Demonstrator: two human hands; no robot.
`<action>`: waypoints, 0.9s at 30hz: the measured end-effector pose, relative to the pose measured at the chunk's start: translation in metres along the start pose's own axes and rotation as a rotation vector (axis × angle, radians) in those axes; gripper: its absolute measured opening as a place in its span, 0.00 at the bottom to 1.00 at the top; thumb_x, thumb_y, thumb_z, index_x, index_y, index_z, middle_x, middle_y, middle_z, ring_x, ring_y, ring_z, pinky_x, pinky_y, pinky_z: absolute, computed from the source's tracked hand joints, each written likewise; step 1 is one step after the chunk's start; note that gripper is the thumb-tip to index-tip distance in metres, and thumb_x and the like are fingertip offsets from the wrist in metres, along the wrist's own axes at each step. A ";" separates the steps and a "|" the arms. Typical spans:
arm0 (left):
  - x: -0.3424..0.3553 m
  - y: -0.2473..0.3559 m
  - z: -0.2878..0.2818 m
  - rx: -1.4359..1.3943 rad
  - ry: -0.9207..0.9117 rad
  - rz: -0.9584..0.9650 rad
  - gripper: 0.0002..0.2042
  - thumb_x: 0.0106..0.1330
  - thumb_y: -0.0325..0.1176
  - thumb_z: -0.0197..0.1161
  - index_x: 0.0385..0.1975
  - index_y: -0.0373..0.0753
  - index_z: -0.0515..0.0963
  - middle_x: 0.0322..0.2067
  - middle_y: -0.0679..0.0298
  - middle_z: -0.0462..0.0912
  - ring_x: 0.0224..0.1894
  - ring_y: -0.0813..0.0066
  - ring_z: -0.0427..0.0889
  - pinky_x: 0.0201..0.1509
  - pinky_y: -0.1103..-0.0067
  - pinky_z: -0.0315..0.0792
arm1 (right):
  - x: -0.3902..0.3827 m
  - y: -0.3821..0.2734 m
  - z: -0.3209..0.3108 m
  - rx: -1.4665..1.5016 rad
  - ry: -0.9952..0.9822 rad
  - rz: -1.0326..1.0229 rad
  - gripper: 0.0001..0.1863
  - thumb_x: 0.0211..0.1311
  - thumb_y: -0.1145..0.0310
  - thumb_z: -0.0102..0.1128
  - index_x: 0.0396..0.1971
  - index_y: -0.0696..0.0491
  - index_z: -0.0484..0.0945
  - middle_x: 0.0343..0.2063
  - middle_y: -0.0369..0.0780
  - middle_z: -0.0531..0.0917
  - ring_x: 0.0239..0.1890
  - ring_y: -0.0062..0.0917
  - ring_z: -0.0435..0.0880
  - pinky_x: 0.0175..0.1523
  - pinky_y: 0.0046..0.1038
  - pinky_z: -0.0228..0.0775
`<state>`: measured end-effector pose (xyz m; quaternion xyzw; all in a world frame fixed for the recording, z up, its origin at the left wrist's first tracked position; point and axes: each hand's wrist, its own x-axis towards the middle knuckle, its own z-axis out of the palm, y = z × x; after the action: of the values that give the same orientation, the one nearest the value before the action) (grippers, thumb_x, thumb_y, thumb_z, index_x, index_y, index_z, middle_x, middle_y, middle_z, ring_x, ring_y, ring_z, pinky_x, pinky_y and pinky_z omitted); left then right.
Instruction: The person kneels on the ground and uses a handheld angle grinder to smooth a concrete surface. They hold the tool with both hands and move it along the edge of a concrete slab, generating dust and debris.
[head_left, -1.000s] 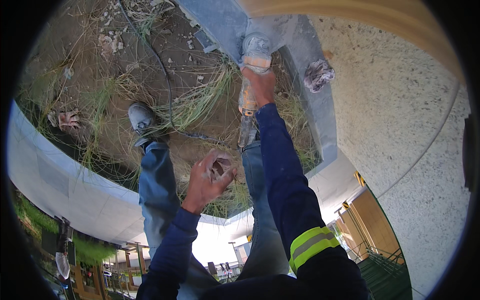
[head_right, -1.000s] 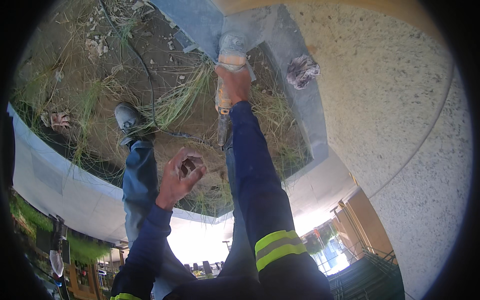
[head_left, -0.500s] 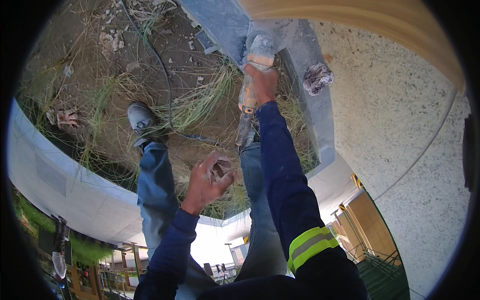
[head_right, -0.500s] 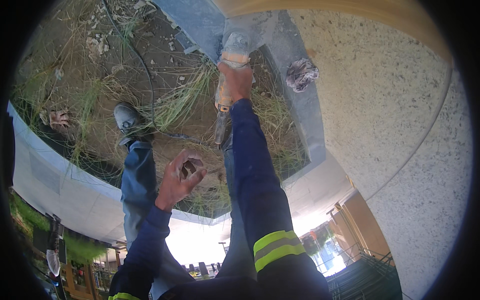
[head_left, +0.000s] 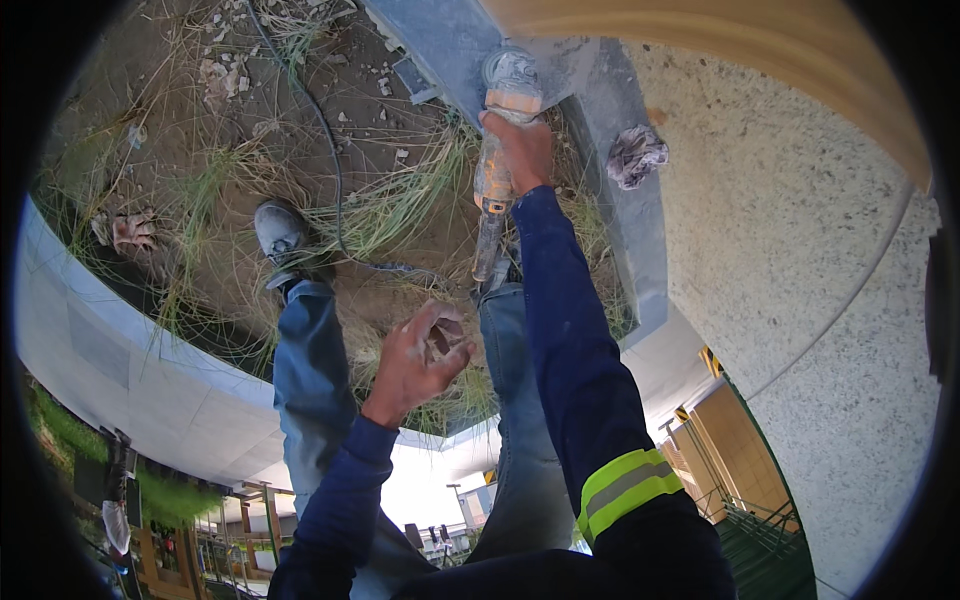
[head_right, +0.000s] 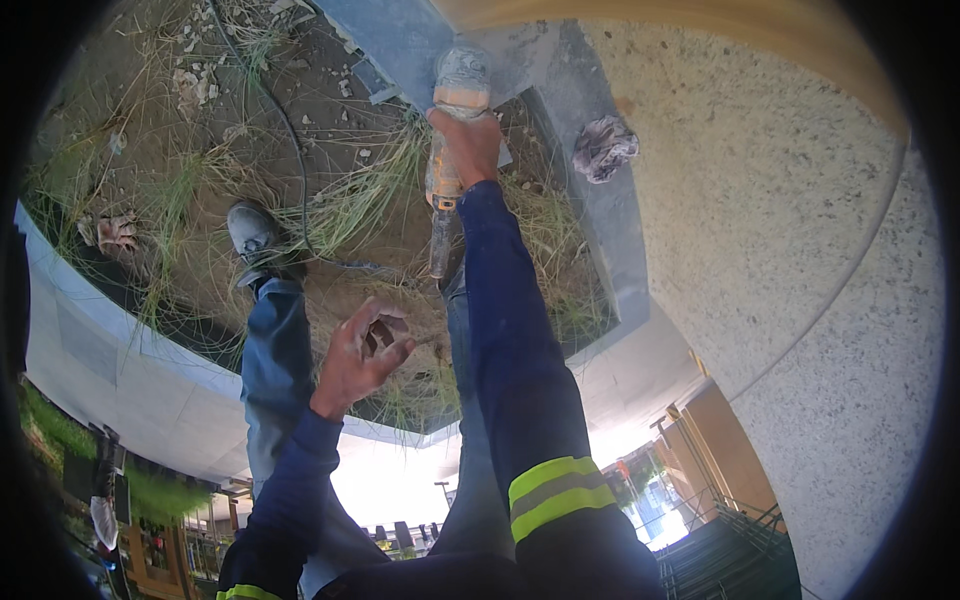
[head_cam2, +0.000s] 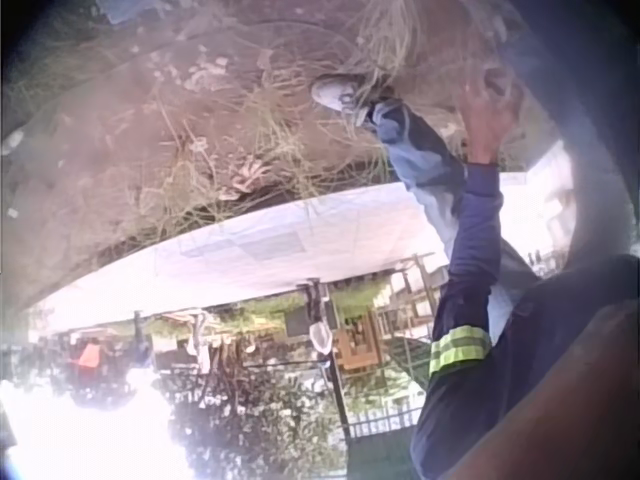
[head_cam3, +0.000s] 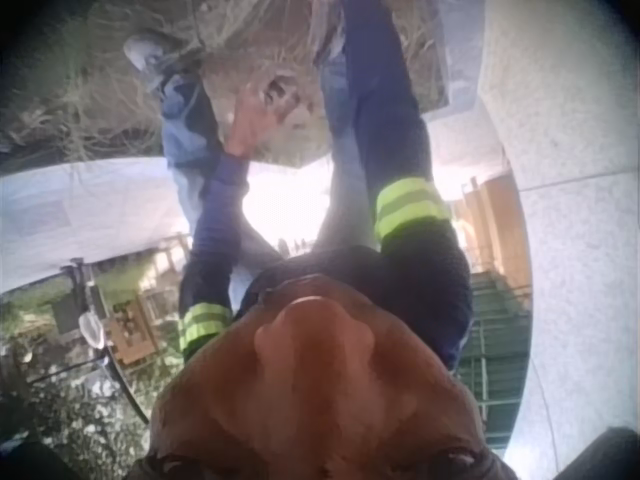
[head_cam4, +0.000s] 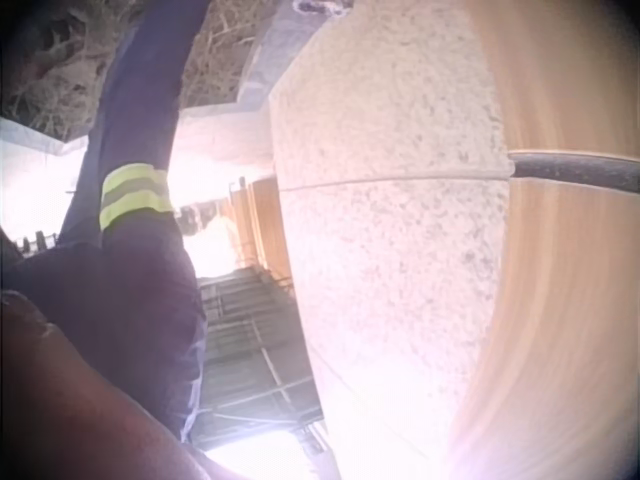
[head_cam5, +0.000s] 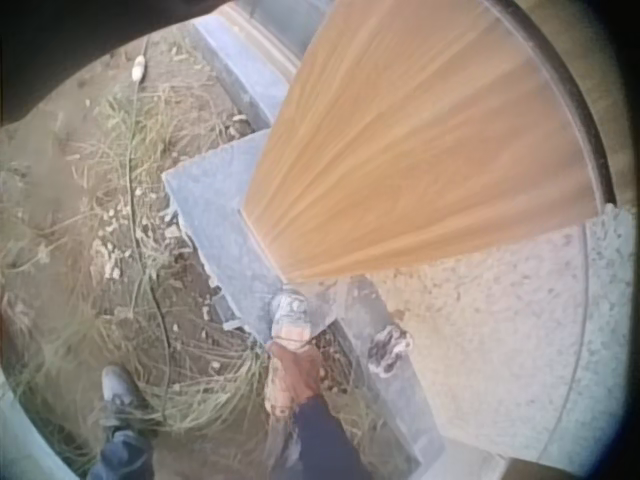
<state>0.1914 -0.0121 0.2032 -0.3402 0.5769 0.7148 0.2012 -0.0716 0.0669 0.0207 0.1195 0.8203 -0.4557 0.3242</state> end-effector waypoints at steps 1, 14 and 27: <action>0.001 0.000 0.000 0.016 -0.009 -0.011 0.19 0.60 0.34 0.75 0.49 0.39 0.79 0.36 0.60 0.86 0.31 0.72 0.82 0.37 0.73 0.76 | 0.000 -0.004 0.004 -0.042 -0.011 -0.025 0.23 0.52 0.64 0.81 0.46 0.61 0.87 0.41 0.42 0.90 0.39 0.30 0.88 0.46 0.35 0.78; 0.002 0.000 -0.005 0.030 -0.056 -0.034 0.21 0.59 0.35 0.76 0.51 0.40 0.79 0.37 0.58 0.87 0.32 0.67 0.85 0.39 0.70 0.78 | 0.004 -0.005 0.004 0.011 -0.016 0.025 0.23 0.52 0.65 0.80 0.47 0.61 0.87 0.41 0.42 0.89 0.41 0.28 0.88 0.46 0.33 0.78; 0.002 0.001 -0.006 0.013 -0.065 -0.038 0.21 0.59 0.35 0.76 0.52 0.41 0.79 0.37 0.58 0.87 0.33 0.66 0.85 0.40 0.69 0.79 | 0.003 -0.004 0.006 0.049 -0.011 0.016 0.24 0.52 0.65 0.80 0.48 0.61 0.86 0.43 0.42 0.89 0.41 0.30 0.88 0.47 0.35 0.78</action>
<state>0.1904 -0.0186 0.2020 -0.3261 0.5683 0.7177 0.2356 -0.0734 0.0589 0.0192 0.1315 0.8061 -0.4738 0.3293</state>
